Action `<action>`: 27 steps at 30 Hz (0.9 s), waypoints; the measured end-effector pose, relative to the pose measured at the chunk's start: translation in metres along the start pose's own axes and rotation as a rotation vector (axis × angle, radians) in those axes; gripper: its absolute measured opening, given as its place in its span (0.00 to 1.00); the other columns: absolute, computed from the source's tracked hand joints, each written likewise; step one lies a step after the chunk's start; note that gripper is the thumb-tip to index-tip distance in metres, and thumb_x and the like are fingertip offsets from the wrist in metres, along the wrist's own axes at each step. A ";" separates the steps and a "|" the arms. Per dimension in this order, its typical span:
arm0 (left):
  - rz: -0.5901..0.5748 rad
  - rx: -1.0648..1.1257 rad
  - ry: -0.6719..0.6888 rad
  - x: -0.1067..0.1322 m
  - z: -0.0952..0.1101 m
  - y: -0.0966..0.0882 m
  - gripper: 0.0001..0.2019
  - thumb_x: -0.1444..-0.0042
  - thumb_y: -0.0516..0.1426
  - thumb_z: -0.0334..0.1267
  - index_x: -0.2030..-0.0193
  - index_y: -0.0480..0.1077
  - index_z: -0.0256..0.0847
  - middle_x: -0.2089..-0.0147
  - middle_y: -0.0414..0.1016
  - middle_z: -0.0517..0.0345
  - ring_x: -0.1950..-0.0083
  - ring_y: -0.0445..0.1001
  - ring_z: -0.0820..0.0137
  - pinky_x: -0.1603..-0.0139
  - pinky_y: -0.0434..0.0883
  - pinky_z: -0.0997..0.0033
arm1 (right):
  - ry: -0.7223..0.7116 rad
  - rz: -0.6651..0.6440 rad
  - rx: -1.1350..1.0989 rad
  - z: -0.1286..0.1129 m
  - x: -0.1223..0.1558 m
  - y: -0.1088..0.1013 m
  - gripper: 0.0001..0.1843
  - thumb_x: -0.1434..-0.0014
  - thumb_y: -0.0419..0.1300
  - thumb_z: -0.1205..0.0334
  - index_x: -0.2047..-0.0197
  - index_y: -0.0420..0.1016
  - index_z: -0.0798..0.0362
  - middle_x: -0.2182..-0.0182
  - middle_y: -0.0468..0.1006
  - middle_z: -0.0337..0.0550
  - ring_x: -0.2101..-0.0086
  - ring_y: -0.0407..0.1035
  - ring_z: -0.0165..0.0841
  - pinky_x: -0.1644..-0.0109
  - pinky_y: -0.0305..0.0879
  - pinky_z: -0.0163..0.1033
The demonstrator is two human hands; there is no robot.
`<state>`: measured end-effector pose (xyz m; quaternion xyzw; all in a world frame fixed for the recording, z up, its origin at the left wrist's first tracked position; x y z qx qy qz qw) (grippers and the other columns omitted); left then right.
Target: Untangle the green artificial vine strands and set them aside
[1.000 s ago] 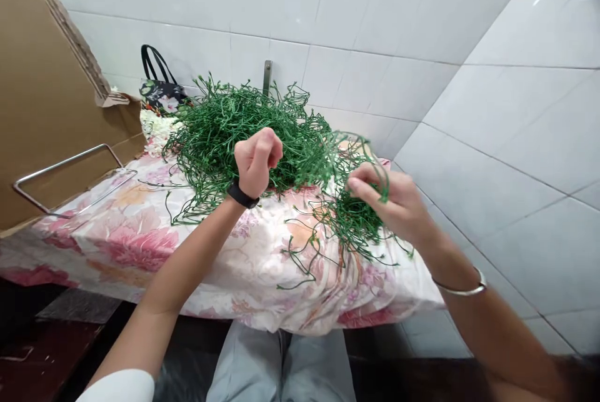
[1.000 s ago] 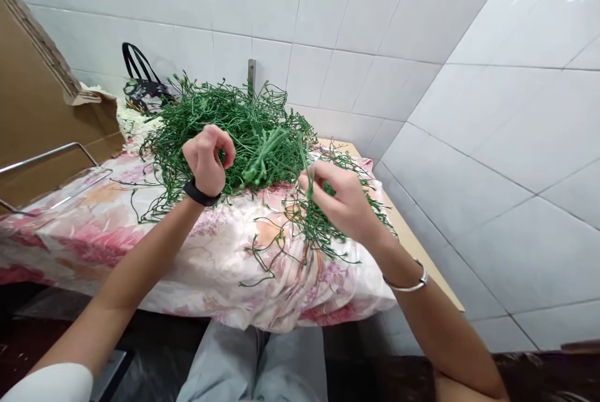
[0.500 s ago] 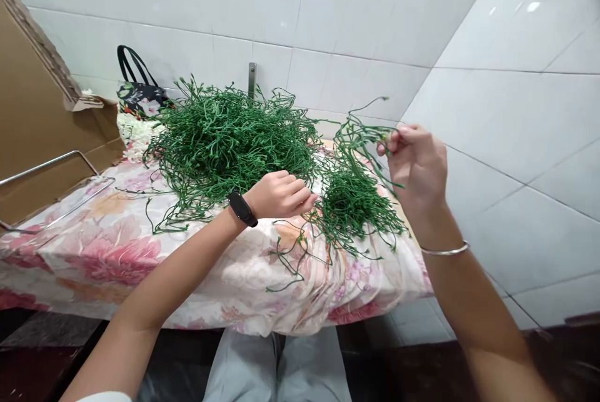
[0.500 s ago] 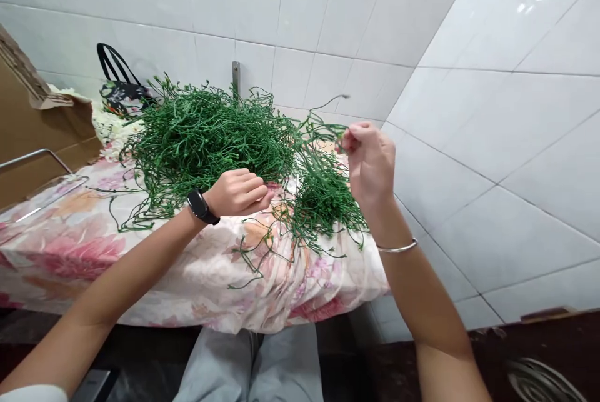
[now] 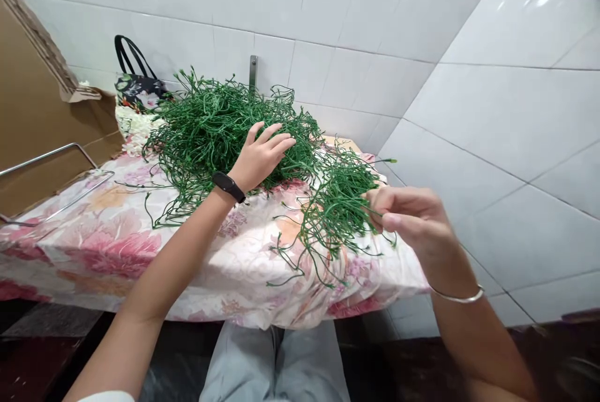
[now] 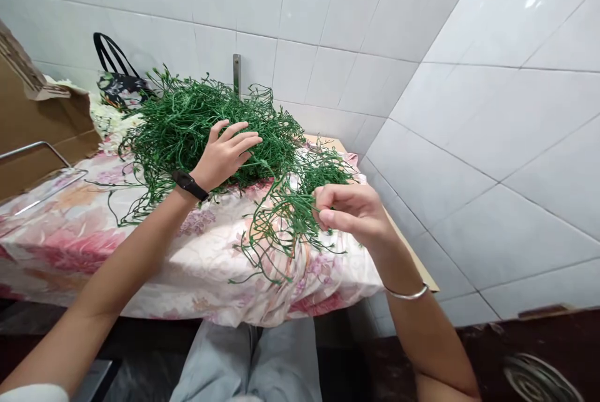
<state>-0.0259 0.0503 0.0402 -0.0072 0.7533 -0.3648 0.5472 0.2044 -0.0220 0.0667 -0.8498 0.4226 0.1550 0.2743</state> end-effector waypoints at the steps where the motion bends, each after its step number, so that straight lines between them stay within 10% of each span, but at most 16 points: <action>1: 0.006 -0.007 -0.001 0.001 -0.003 0.001 0.17 0.43 0.47 0.29 0.49 0.63 0.47 0.50 0.71 0.59 0.42 0.61 0.64 0.40 0.50 0.54 | -0.010 0.026 -0.013 0.001 0.001 -0.002 0.10 0.52 0.58 0.62 0.81 0.65 0.53 0.86 0.60 0.36 0.82 0.55 0.26 0.78 0.49 0.36; 7: 0.128 -0.067 -0.075 0.002 -0.015 0.002 0.08 0.42 0.48 0.33 0.62 0.68 0.44 0.62 0.73 0.58 0.56 0.66 0.66 0.49 0.59 0.59 | -0.079 0.138 -0.012 0.015 -0.004 -0.020 0.18 0.55 0.57 0.55 0.87 0.56 0.53 0.88 0.47 0.34 0.83 0.46 0.25 0.78 0.45 0.37; 14: 0.229 -0.091 0.045 0.001 0.007 -0.008 0.09 0.41 0.48 0.38 0.67 0.67 0.40 0.71 0.68 0.57 0.63 0.64 0.69 0.53 0.61 0.65 | -0.169 0.538 0.689 0.012 -0.023 -0.009 0.08 0.46 0.54 0.59 0.75 0.64 0.50 0.78 0.64 0.39 0.74 0.59 0.29 0.68 0.59 0.39; 20: 0.382 -0.003 0.003 0.001 0.007 -0.020 0.06 0.43 0.51 0.38 0.67 0.67 0.41 0.72 0.70 0.59 0.66 0.64 0.71 0.59 0.61 0.68 | -0.051 0.229 0.836 0.021 -0.058 0.021 0.26 0.50 0.58 0.53 0.49 0.61 0.53 0.52 0.67 0.50 0.52 0.62 0.39 0.49 0.58 0.46; 27: 0.522 0.223 -0.260 0.002 -0.007 -0.036 0.07 0.43 0.51 0.40 0.67 0.69 0.42 0.70 0.73 0.60 0.67 0.68 0.73 0.62 0.62 0.69 | 0.192 -0.070 0.575 0.035 -0.074 0.032 0.17 0.43 0.50 0.53 0.73 0.71 0.56 0.77 0.70 0.39 0.74 0.63 0.26 0.67 0.57 0.35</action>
Point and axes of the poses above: each hand's wrist, its own x-axis away from the middle knuckle, its own y-axis out of the palm, z = x × y, the point moved 3 cm from there along -x, towards the middle knuckle
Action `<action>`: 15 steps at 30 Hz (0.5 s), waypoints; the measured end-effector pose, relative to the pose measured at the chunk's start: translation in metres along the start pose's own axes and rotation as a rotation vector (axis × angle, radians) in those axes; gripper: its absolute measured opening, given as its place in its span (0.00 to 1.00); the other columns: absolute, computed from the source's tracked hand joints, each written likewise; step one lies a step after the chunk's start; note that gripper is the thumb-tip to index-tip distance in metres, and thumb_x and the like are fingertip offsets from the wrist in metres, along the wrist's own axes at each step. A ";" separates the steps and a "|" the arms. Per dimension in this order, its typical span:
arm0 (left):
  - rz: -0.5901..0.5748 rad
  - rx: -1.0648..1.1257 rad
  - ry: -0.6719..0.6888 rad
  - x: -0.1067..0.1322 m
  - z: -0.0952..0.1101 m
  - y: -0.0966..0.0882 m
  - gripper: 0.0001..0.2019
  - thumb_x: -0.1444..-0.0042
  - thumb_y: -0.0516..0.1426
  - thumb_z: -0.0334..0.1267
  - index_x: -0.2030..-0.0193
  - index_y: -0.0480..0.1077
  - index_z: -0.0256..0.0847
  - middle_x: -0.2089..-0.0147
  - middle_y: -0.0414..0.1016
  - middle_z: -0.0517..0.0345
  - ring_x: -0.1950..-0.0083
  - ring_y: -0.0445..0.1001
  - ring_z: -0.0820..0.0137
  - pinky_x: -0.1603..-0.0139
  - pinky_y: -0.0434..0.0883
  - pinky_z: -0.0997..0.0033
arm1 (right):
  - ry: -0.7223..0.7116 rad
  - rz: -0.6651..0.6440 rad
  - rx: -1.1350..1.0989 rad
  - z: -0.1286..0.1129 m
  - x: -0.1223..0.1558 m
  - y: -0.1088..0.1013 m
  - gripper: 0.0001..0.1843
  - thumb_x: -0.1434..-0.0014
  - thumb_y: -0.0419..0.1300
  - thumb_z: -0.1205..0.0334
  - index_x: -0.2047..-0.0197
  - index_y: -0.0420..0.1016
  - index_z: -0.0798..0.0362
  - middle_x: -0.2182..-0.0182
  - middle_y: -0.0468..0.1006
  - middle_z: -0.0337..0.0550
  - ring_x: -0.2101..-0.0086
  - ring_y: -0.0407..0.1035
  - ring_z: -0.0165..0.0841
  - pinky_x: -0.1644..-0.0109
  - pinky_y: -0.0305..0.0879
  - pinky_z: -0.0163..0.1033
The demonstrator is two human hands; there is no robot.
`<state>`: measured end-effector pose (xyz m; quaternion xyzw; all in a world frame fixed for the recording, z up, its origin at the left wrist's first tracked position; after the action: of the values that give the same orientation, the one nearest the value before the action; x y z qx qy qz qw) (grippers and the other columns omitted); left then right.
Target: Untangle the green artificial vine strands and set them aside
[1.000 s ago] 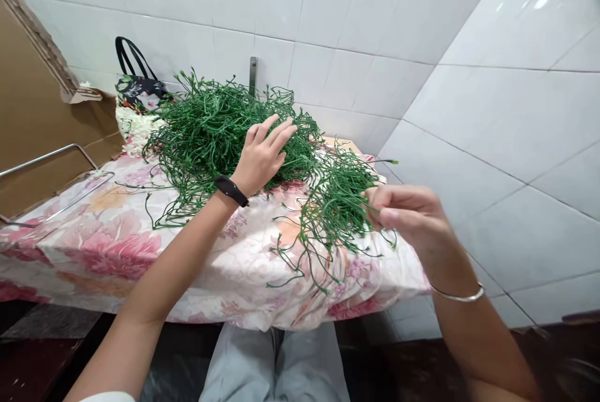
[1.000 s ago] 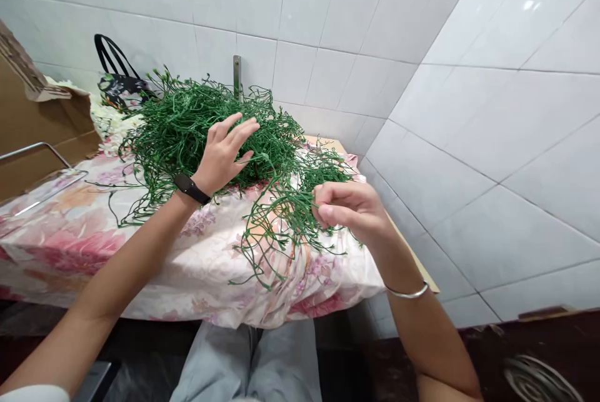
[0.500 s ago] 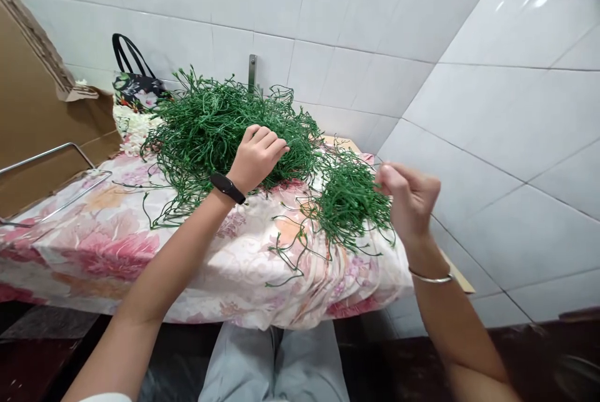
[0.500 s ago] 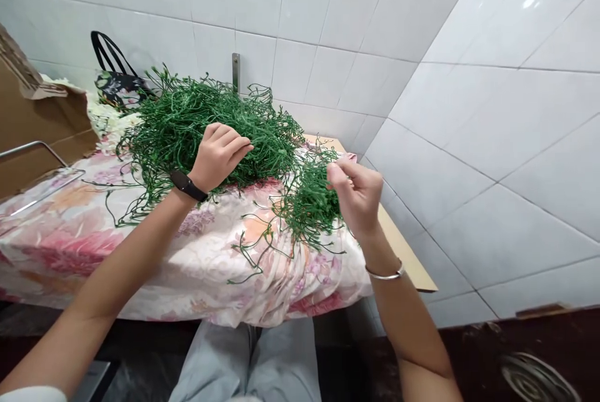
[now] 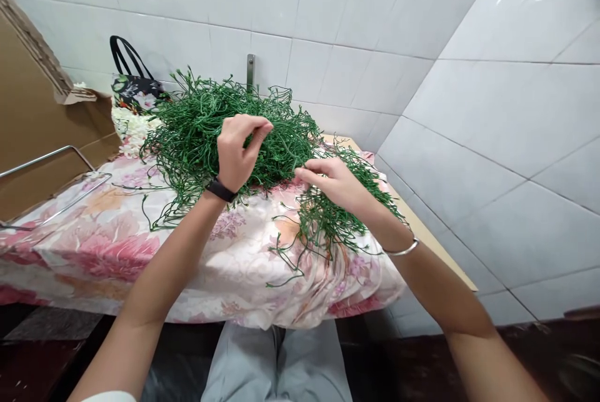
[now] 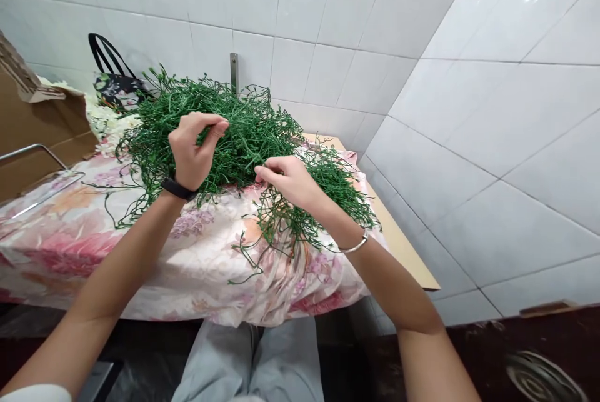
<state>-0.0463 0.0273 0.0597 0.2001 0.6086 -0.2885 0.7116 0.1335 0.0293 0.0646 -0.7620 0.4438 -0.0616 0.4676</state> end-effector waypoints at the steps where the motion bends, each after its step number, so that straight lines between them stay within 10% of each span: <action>1: 0.025 0.005 -0.040 -0.001 -0.003 -0.002 0.08 0.43 0.51 0.41 0.67 0.69 0.43 0.70 0.73 0.60 0.67 0.68 0.73 0.62 0.62 0.69 | -0.013 0.033 -0.021 -0.003 0.003 -0.004 0.18 0.42 0.49 0.53 0.75 0.70 0.55 0.78 0.68 0.38 0.76 0.61 0.24 0.70 0.55 0.34; 15: -0.002 -0.175 0.041 0.002 -0.014 0.002 0.09 0.42 0.49 0.42 0.64 0.66 0.42 0.63 0.68 0.56 0.59 0.67 0.68 0.56 0.61 0.64 | -0.054 0.590 0.052 -0.020 0.044 -0.058 0.13 0.46 0.57 0.59 0.79 0.71 0.55 0.83 0.65 0.35 0.79 0.57 0.22 0.74 0.51 0.33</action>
<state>-0.0553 0.0376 0.0550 0.1423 0.6462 -0.2308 0.7134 0.1863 -0.0063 0.1060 -0.5892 0.6317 0.0857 0.4964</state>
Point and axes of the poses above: each hand's wrist, its own x-axis away from the middle knuckle, its own y-axis out of the palm, z = x × y, the point moved 3 cm from there along -x, towards the middle knuckle
